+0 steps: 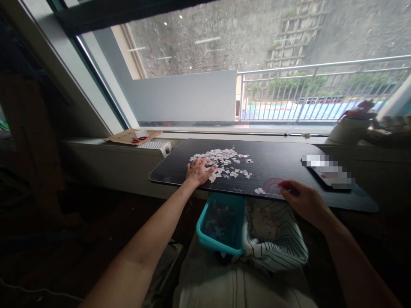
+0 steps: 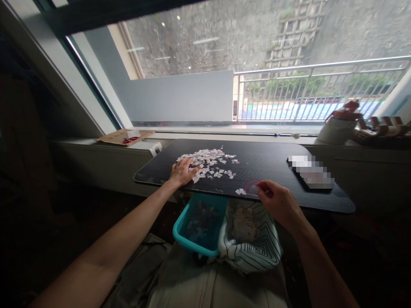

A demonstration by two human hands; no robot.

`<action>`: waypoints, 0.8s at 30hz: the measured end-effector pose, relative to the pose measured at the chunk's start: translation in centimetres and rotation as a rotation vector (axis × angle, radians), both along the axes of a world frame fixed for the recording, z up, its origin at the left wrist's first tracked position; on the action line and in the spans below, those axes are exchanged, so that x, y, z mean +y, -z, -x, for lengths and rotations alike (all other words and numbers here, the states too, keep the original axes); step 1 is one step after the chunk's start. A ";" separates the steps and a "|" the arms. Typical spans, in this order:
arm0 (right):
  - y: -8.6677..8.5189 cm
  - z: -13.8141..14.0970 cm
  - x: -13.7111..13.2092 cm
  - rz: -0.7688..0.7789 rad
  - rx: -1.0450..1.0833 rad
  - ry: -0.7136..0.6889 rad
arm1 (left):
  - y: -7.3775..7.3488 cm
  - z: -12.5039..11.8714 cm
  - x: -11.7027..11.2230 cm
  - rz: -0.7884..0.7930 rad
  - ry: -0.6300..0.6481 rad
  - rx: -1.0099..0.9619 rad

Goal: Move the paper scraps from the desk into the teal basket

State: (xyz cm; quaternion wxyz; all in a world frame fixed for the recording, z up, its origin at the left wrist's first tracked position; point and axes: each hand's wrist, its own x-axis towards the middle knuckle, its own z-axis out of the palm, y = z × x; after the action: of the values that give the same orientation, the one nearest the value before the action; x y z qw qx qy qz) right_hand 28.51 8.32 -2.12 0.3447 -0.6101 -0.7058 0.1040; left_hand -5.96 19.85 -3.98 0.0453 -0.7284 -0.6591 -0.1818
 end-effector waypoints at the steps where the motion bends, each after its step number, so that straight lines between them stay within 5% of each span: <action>1: 0.0 0.0 -0.1 0.010 -0.001 -0.007 | 0.1 0.0 -0.1 -0.028 0.000 0.001; 24: 0.2 0.5 1.1 0.043 0.055 -0.025 | -0.1 -0.1 -0.5 -0.127 0.013 0.029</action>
State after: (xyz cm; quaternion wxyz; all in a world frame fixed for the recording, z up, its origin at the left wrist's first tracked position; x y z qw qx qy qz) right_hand 28.04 9.44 -2.29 0.3494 -0.6055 -0.7012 0.1401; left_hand -5.86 19.38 -3.90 0.0998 -0.7308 -0.6408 -0.2129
